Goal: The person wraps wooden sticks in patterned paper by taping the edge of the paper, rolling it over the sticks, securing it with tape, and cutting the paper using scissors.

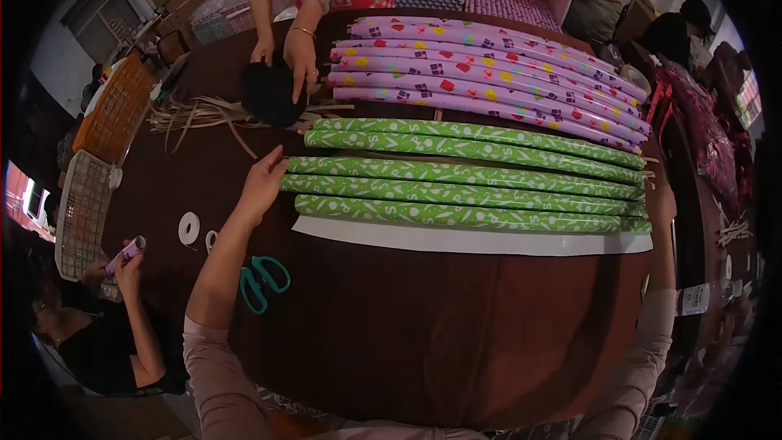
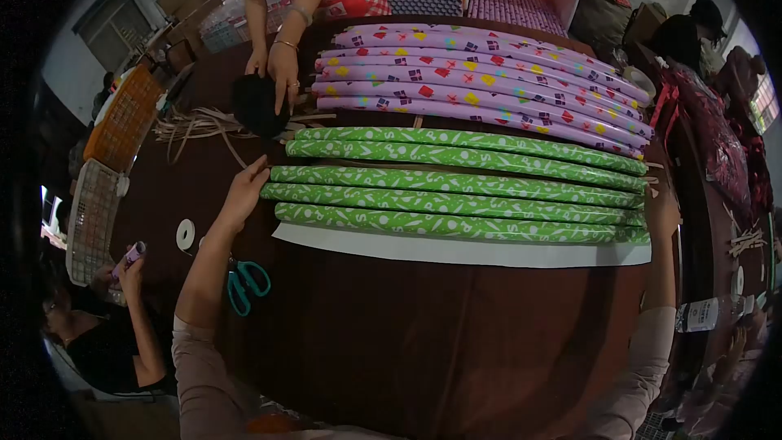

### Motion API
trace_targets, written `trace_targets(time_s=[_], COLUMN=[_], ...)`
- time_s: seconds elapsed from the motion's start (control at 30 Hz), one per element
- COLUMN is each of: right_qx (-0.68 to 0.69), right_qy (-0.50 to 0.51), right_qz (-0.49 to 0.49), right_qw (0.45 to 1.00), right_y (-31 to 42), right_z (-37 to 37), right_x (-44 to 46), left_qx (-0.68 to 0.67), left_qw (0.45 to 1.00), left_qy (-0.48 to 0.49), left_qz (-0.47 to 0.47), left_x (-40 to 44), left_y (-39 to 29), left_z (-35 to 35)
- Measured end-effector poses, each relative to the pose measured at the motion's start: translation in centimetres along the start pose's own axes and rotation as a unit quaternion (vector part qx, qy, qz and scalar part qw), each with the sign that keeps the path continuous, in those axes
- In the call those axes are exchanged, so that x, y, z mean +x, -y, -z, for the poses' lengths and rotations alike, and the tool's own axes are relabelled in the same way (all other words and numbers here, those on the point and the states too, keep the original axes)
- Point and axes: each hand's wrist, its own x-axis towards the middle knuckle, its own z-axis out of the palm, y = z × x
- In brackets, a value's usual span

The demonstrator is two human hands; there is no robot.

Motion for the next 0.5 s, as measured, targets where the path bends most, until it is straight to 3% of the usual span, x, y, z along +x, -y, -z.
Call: trace_targets(time_s=[0.07, 0.13, 0.17, 0.27, 0.3, 0.37, 0.43, 0.5], right_qx=[-0.022, -0.036, -0.035, 0.023, 0.037, 0.050, -0.041, -0.049], right_qy=[0.050, 0.134, 0.131, -0.030, -0.010, 0.011, 0.028, 0.057], right_qz=[-0.046, -0.112, -0.111, -0.046, -0.055, -0.064, -0.002, -0.028], right_qw=[0.997, 0.984, 0.985, 0.998, 0.998, 0.997, 0.999, 0.997], right_y=[-0.2, 0.1, 0.3, 0.0, 1.2, 1.7, 1.5, 1.2], right_z=[0.0, -0.4, -0.8, -2.8, -2.1, -0.9, -0.2, 0.9], right_x=[-0.1, 0.6, 0.6, 0.7, 0.7, 0.6, 0.1, -0.4], left_qx=[0.064, 0.076, 0.090, 0.170, 0.171, 0.176, 0.188, 0.200], left_qw=[0.996, 0.996, 0.992, 0.983, 0.983, 0.972, 0.961, 0.949], left_qy=[0.051, -0.002, -0.055, -0.051, -0.050, -0.086, -0.119, -0.150], left_qz=[-0.033, -0.050, -0.066, -0.048, -0.048, -0.133, -0.164, -0.194], left_x=[0.5, 0.9, 1.1, 0.0, 0.1, 0.4, 1.3, 1.1], left_y=[0.4, 0.4, 0.3, -3.7, -3.5, -2.4, 0.2, 1.4], left_z=[-0.2, -1.1, -1.6, -2.2, -2.4, -2.8, -2.3, -1.9])
